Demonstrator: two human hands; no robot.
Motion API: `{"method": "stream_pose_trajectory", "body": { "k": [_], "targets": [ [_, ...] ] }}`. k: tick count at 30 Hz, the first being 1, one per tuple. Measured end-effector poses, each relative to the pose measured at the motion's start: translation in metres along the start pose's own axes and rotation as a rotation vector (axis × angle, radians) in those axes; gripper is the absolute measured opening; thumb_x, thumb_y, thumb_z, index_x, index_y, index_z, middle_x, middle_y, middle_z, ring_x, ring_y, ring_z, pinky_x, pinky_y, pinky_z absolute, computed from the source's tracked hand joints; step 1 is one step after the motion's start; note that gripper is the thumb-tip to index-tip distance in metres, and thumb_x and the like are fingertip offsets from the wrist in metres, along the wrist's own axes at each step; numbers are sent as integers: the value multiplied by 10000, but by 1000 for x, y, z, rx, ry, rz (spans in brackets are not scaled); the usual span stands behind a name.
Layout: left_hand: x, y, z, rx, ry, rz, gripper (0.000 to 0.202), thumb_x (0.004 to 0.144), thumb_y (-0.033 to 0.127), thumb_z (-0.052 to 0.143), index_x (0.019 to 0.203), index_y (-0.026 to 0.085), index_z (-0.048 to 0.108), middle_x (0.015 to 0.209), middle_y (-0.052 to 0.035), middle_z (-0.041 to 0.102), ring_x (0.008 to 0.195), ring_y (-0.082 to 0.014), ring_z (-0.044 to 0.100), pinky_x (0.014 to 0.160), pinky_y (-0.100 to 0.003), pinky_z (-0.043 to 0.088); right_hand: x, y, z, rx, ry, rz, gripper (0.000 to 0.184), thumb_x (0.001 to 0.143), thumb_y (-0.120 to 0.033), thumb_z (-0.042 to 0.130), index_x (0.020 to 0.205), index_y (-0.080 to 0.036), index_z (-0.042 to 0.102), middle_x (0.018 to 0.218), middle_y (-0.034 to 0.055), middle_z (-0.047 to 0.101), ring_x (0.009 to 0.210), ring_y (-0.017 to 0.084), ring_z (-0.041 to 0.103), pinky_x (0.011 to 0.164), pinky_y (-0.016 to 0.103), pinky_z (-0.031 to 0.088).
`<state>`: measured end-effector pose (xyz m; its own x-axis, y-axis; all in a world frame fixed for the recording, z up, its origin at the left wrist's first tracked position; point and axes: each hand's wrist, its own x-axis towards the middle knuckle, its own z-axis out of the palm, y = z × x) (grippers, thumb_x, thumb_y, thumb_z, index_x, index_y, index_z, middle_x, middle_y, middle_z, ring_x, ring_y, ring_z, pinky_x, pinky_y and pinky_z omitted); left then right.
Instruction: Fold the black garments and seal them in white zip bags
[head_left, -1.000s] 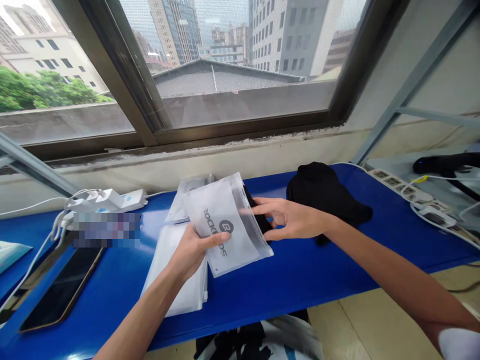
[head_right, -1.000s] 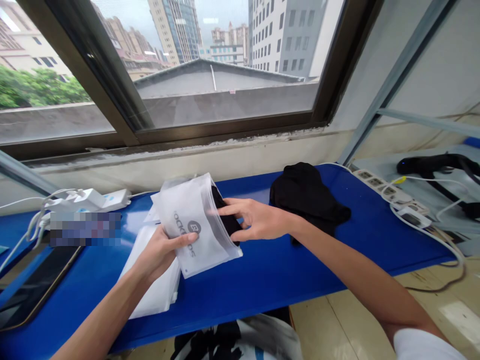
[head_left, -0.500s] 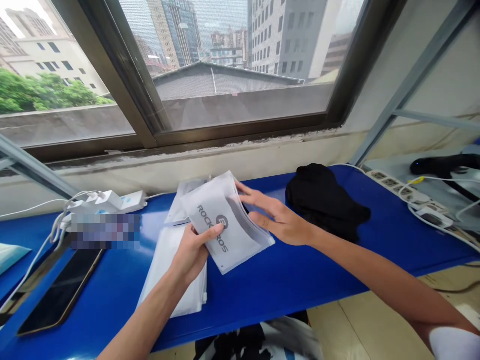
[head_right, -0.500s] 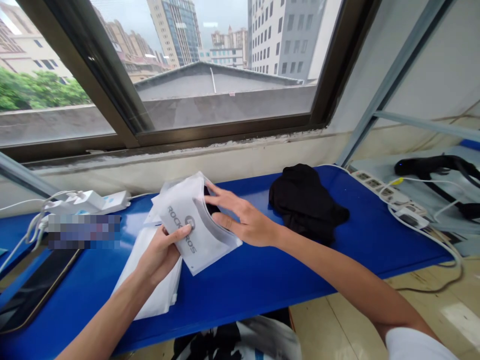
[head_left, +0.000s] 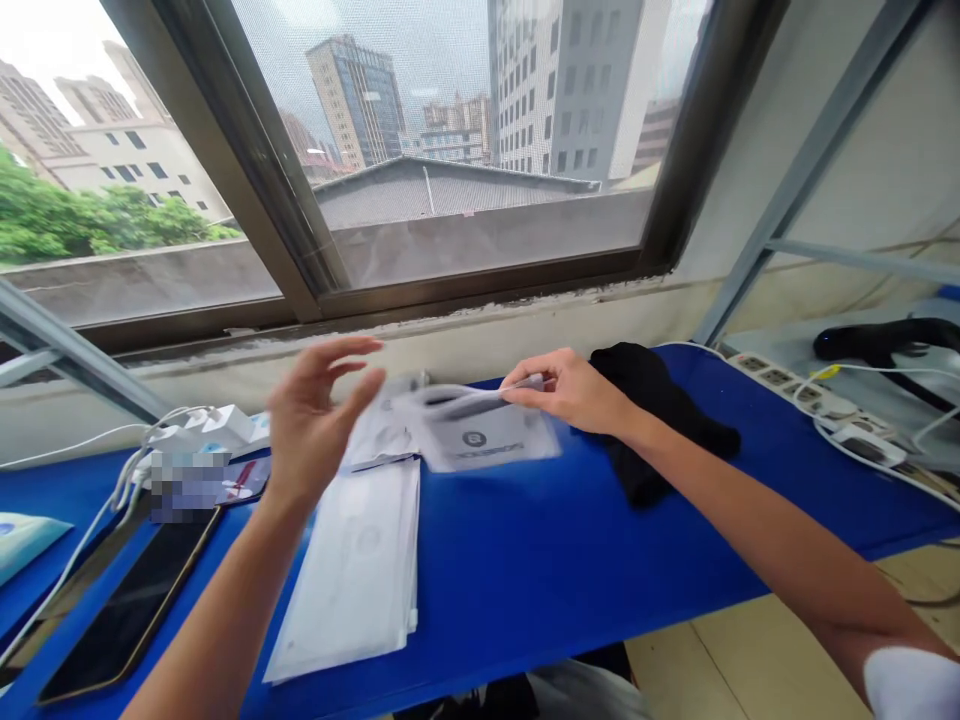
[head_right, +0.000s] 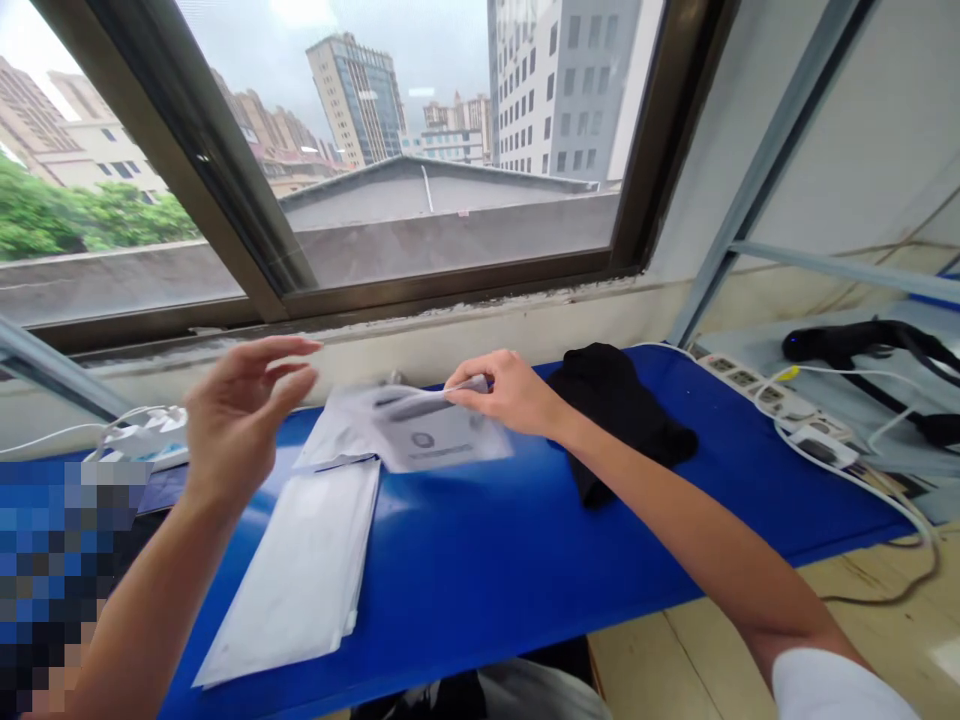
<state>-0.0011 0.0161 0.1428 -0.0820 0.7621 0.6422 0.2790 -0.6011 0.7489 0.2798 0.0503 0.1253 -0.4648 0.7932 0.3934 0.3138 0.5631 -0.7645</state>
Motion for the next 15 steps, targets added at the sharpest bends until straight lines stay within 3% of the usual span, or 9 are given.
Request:
{"method": "stream_pose_trajectory", "body": {
  "k": [3,5,7,10,12,15],
  "targets": [
    [13,21,25,323,-383,106,292,775,345,834,1052,270,782,1115,-49,756,1123,-281,643,1031,-394,470,12,-11,2,-180,2,-130,133,913,-228,651,872,-199,773,923,39,737,833,166,644,715,286,443],
    [15,26,41,414,-490,90,148,833,328,766,947,241,802,990,-57,772,939,-256,678,880,-363,508,15,-15,7,-183,88,-144,105,916,-233,652,897,-206,752,917,33,722,836,168,644,724,291,452],
    [15,23,50,417,-507,54,137,885,280,681,830,224,794,860,-46,761,760,-204,660,733,-317,496,17,-13,11,-39,162,-96,154,878,-293,718,1011,-215,711,859,13,716,783,167,655,704,291,480],
    [16,13,51,352,-440,24,140,873,252,676,780,213,773,801,-35,749,724,-185,653,688,-295,493,18,-6,12,236,237,-11,412,790,-417,808,1108,-202,660,791,6,714,716,176,672,672,301,528],
    [18,8,48,314,-400,-1,132,866,268,692,777,203,763,793,-35,751,745,-188,667,708,-300,515,19,-4,12,308,273,-1,367,794,-473,795,994,-184,692,822,36,730,760,193,693,709,321,555],
    [16,11,48,239,-386,8,137,863,319,729,877,189,769,844,-41,757,773,-177,678,726,-288,542,16,-8,14,237,319,-47,296,850,-479,748,847,-184,719,896,60,740,844,206,696,756,329,562]
  ]
}}
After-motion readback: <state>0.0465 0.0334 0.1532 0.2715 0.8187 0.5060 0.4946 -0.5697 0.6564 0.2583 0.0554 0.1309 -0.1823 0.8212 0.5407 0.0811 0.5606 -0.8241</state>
